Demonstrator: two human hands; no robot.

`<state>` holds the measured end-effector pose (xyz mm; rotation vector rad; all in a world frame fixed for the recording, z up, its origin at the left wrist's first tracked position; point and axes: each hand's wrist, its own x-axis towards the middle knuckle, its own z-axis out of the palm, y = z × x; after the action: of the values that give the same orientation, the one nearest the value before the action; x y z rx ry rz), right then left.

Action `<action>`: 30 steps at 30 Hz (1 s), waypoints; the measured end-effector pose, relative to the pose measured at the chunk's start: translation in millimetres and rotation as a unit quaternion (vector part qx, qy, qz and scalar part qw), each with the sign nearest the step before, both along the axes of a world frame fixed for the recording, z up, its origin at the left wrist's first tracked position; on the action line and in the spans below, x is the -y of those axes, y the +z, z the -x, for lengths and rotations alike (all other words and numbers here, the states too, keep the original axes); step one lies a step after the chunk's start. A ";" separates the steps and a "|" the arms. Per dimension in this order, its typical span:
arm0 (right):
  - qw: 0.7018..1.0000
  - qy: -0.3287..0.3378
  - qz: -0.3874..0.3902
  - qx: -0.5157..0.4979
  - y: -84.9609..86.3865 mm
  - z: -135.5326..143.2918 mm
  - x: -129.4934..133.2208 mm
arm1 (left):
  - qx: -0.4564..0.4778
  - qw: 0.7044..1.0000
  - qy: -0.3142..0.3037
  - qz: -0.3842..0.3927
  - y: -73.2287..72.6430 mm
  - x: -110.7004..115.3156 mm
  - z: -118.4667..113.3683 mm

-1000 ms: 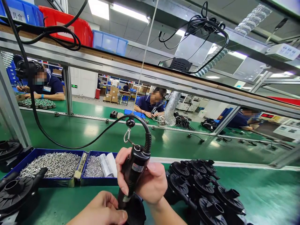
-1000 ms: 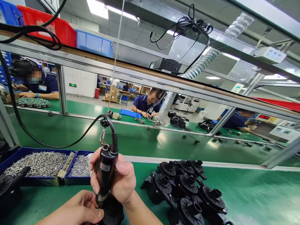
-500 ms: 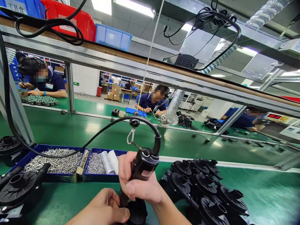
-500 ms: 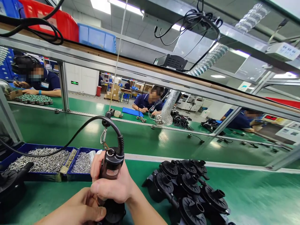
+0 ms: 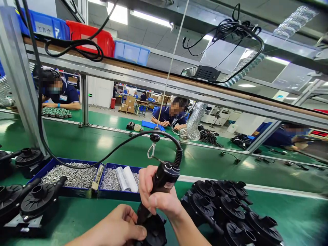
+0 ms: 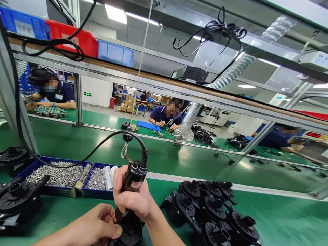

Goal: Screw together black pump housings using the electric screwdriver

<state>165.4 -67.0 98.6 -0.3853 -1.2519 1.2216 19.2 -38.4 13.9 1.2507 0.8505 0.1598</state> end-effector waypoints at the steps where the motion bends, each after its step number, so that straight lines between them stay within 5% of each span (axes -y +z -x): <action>1: 1.000 -0.006 -0.002 0.007 0.2 0.0 -0.4 | 0.004 1.000 -0.007 -0.007 -0.2 -0.8 0.2; 4: 0.997 -0.058 -0.018 0.041 2.9 3.8 -0.5 | 0.006 0.996 -0.069 -0.062 8.3 -12.4 7.0; 6: 0.989 -0.126 -0.014 0.081 5.9 9.1 0.2 | -0.028 0.973 -0.105 -0.201 22.9 -28.1 15.5; 9: 0.961 -0.240 0.025 0.133 10.5 18.2 1.9 | -0.160 0.857 -0.051 -0.487 46.3 -57.7 24.4; 11: 0.940 -0.310 0.044 0.133 12.6 22.6 3.5 | -0.226 0.800 -0.008 -0.556 54.0 -75.8 23.9; 15: 0.909 -0.394 0.046 0.124 14.8 25.4 7.2 | -0.268 0.787 -0.023 -0.555 47.7 -97.9 15.3; 21: 0.890 -0.423 0.006 0.172 15.7 20.5 10.0 | -0.324 0.767 -0.065 -0.550 31.8 -108.2 10.2; 30: 0.917 -0.382 -0.103 0.052 22.7 3.9 13.9 | -0.295 0.772 -0.050 -0.560 42.2 -85.0 14.8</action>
<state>161.6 -80.9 121.3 -0.7068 -1.1379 0.4014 4.4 46.6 56.1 2.5672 1.2852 0.1981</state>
